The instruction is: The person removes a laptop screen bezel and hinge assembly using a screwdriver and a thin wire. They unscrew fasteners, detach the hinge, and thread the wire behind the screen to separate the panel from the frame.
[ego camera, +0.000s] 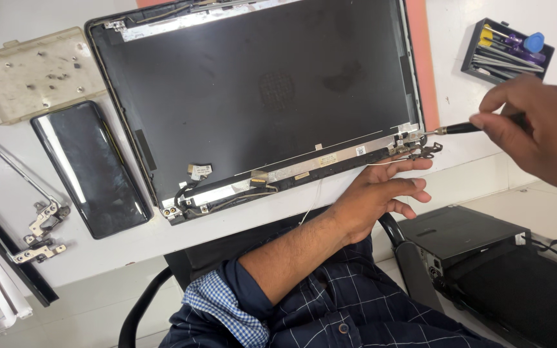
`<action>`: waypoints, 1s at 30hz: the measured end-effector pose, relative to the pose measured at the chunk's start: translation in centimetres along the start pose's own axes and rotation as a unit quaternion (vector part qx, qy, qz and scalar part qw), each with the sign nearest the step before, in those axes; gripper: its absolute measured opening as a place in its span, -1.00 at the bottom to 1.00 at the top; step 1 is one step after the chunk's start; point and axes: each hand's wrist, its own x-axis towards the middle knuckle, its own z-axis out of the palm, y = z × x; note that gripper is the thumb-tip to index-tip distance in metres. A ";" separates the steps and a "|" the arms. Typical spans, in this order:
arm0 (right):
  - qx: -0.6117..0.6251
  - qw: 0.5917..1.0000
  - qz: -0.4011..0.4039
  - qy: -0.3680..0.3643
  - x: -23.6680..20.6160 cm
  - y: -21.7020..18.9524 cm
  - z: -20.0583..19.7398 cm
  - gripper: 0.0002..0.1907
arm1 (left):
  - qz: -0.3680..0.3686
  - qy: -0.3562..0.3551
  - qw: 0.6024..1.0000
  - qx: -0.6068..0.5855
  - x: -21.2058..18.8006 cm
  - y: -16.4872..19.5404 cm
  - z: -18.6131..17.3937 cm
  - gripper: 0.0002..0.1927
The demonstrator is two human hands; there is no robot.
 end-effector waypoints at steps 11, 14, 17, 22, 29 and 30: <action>0.017 0.977 -0.195 0.083 0.3 0.3 0.0 -0.75 | 0.008 -0.008 1.000 -0.002 0.3 -0.4 -0.2 -0.45; -0.007 0.998 -0.057 0.029 0.3 0.1 0.0 -0.60 | 0.013 -0.013 1.000 0.005 0.3 -0.6 -0.3 -0.42; 0.021 1.000 -0.018 -0.005 0.1 0.4 0.3 -0.81 | 0.013 -0.009 1.000 0.006 0.4 -0.6 -0.4 -0.36; 0.118 0.969 -0.167 0.142 -0.3 2.9 2.0 -0.76 | 0.014 -0.005 0.999 0.034 -0.2 0.7 0.5 -0.28; 0.166 0.982 -0.059 0.064 -0.6 7.0 4.5 -0.74 | 0.266 0.083 0.761 0.586 -5.0 3.2 2.7 -0.61; 0.175 0.980 -0.057 0.079 -0.9 6.9 4.8 -0.73 | 0.295 0.101 0.706 0.636 -5.1 3.6 2.4 -0.64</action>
